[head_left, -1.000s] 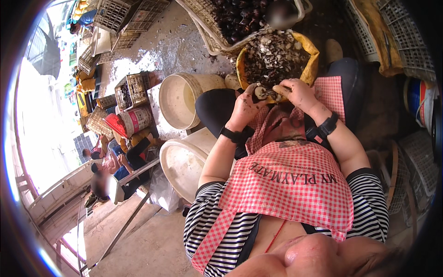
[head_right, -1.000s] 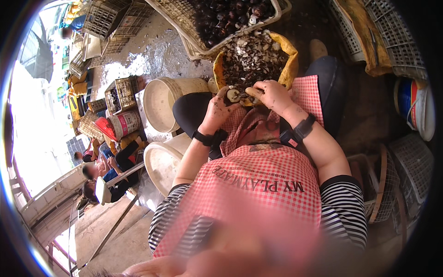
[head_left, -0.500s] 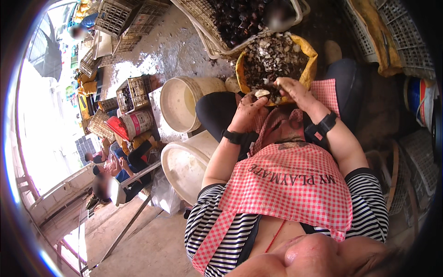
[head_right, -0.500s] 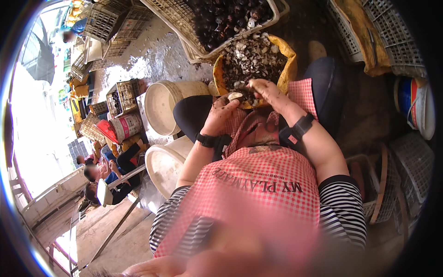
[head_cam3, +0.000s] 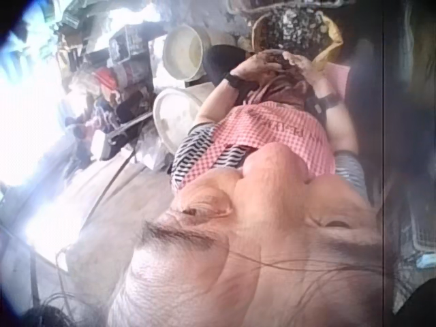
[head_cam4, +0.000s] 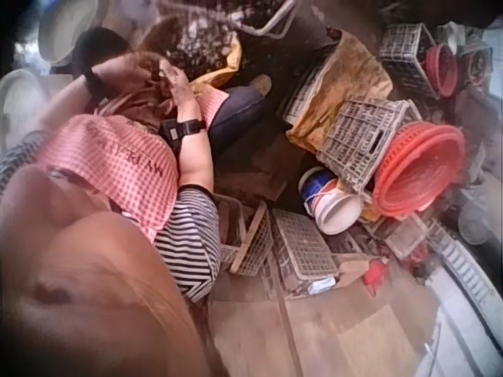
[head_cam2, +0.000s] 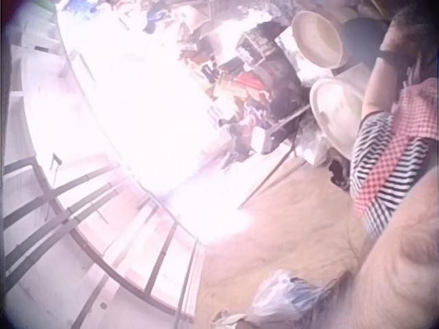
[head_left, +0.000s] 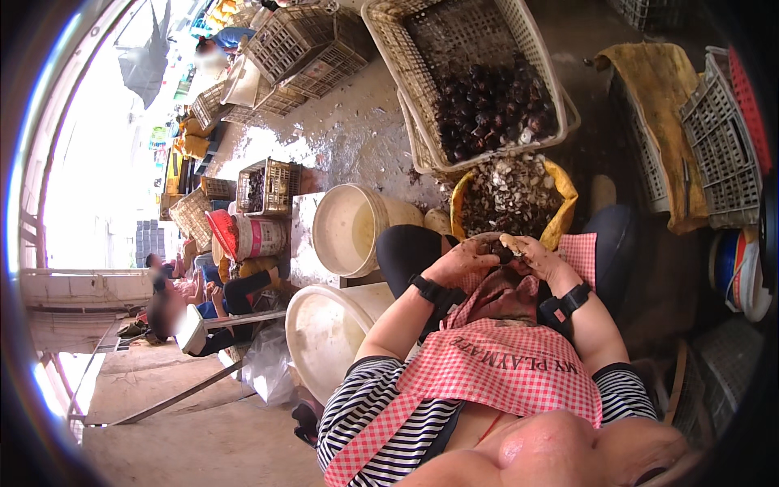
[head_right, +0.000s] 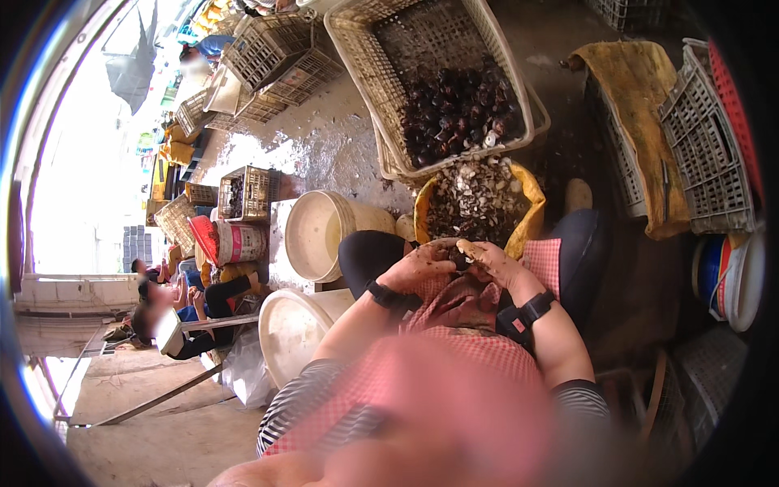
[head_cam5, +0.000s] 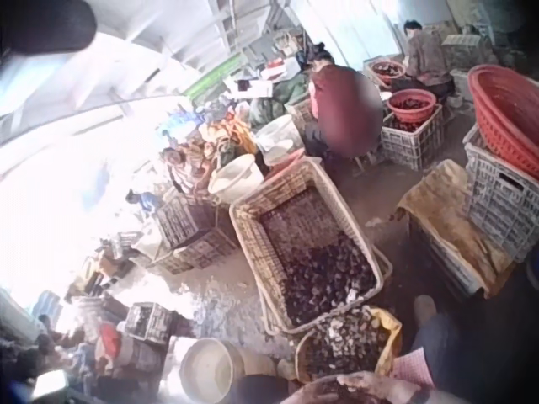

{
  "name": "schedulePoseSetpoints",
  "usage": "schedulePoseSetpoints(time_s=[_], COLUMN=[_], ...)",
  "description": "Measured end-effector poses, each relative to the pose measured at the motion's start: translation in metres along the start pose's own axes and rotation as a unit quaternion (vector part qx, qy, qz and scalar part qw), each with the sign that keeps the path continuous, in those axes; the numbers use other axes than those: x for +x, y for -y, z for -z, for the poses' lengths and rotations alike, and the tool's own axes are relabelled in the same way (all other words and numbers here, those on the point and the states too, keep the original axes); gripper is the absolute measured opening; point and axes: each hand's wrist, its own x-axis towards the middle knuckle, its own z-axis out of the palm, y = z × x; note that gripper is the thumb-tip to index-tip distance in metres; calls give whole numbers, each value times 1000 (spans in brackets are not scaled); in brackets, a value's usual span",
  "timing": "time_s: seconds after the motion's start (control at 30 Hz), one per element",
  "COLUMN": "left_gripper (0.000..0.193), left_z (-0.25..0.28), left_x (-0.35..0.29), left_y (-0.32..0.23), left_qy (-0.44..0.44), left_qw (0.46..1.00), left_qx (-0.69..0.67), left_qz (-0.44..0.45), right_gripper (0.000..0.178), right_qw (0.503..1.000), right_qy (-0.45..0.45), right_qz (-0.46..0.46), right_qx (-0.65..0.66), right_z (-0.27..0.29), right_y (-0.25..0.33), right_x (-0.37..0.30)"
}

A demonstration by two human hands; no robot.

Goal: The person sits on the floor and peels the dark outer layers off mushrooms by hand. They place the peeled mushrooms into a yellow sack and discard the peels into a nearby basket. The process is repeated continuously with multiple mushrooms.

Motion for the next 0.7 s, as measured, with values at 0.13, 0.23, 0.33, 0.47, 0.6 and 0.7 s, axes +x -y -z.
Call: schedulePoseSetpoints(time_s=[0.13,0.23,0.33,0.47,0.6,0.7], left_gripper=[52,57,63,68,70,73], left_z=[-4,-16,-27,-8,-2,-18], left_x=[15,22,20,23,36,32], left_y=[23,36,30,42,55,50], left_qy=[-90,-202,-152,-124,-85,-87], left_qw=[993,938,960,936,985,988], left_qx=[-62,244,178,284,135,-6], left_qz=[-46,-139,-156,-164,-61,-126], right_gripper=[45,54,58,59,57,56], right_qw=[998,997,994,970,951,922], right_qy=[-62,-29,-46,-36,-77,-104], right_qz=[22,70,75,154,176,204], right_qx=[8,9,-72,-183,-244,-313], right_z=[-16,-14,-7,-2,4,-3], right_y=[12,1,-6,-17,-24,-19], right_x=[-8,-2,2,15,24,21])
